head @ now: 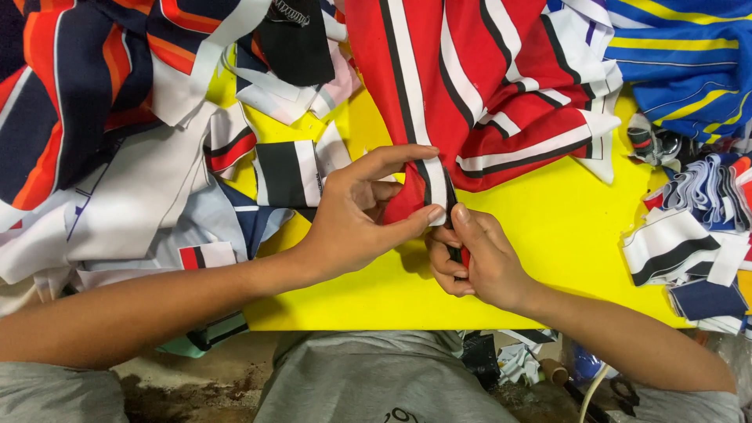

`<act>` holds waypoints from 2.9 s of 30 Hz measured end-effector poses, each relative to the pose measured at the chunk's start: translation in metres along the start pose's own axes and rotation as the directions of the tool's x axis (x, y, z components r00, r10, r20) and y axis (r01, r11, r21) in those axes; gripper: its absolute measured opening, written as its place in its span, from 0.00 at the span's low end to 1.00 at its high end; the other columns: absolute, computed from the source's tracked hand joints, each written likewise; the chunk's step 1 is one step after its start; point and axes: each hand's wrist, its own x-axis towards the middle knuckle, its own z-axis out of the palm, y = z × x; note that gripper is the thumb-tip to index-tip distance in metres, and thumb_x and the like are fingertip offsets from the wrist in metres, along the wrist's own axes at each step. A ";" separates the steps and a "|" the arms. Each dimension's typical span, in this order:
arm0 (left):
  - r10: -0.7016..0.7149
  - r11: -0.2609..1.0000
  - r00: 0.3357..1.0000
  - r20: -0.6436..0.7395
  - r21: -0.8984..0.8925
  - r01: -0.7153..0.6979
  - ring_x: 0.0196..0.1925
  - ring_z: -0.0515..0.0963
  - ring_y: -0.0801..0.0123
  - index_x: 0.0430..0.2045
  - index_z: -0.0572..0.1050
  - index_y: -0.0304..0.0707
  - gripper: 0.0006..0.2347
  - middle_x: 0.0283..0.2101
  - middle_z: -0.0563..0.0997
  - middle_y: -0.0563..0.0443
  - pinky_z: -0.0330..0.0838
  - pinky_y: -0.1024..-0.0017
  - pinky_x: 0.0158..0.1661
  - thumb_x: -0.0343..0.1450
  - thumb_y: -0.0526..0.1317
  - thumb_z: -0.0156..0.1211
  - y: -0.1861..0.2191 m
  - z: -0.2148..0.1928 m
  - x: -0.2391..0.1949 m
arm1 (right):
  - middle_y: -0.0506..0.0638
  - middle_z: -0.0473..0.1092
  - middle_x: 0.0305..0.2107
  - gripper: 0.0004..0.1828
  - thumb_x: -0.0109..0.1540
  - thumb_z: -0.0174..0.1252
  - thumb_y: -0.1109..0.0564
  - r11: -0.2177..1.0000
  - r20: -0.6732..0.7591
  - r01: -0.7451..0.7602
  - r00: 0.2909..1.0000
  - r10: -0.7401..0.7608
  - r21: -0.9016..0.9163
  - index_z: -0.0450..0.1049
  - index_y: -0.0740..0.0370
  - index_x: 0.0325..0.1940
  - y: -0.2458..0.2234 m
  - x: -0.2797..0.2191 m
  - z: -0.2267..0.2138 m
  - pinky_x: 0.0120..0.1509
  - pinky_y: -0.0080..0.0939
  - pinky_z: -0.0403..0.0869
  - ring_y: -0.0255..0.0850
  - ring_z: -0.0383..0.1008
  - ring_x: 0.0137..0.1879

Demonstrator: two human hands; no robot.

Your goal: Trimming and cutting striped fabric scraps using scissors on a yellow workbench in a factory setting.

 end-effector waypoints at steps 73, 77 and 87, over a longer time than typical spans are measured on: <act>0.177 0.895 0.901 0.395 0.317 -0.315 0.41 0.81 0.65 0.65 0.63 0.43 0.28 0.33 0.80 0.44 0.78 0.65 0.45 0.66 0.28 0.50 0.005 -0.020 0.071 | 0.61 0.74 0.36 0.28 0.64 0.64 0.74 0.373 0.128 0.418 0.789 -0.601 -0.828 0.53 0.58 0.22 -0.077 0.044 -0.062 0.23 0.28 0.66 0.39 0.70 0.24; 0.080 0.900 0.957 0.279 0.393 -0.190 0.45 0.87 0.48 0.53 0.75 0.33 0.13 0.41 0.85 0.33 0.80 0.63 0.45 0.75 0.36 0.58 0.019 -0.011 0.076 | 0.61 0.74 0.36 0.28 0.64 0.64 0.73 0.368 0.150 0.450 0.775 -0.614 -0.813 0.53 0.57 0.22 -0.075 0.049 -0.059 0.22 0.28 0.66 0.37 0.69 0.24; 0.029 0.882 0.977 0.209 0.454 -0.123 0.35 0.89 0.55 0.49 0.78 0.39 0.13 0.45 0.84 0.32 0.83 0.71 0.35 0.70 0.32 0.66 0.022 -0.006 0.068 | 0.63 0.74 0.40 0.24 0.67 0.63 0.71 0.266 0.156 0.425 0.733 -0.662 -0.865 0.59 0.62 0.23 -0.074 0.038 -0.058 0.28 0.36 0.65 0.44 0.70 0.26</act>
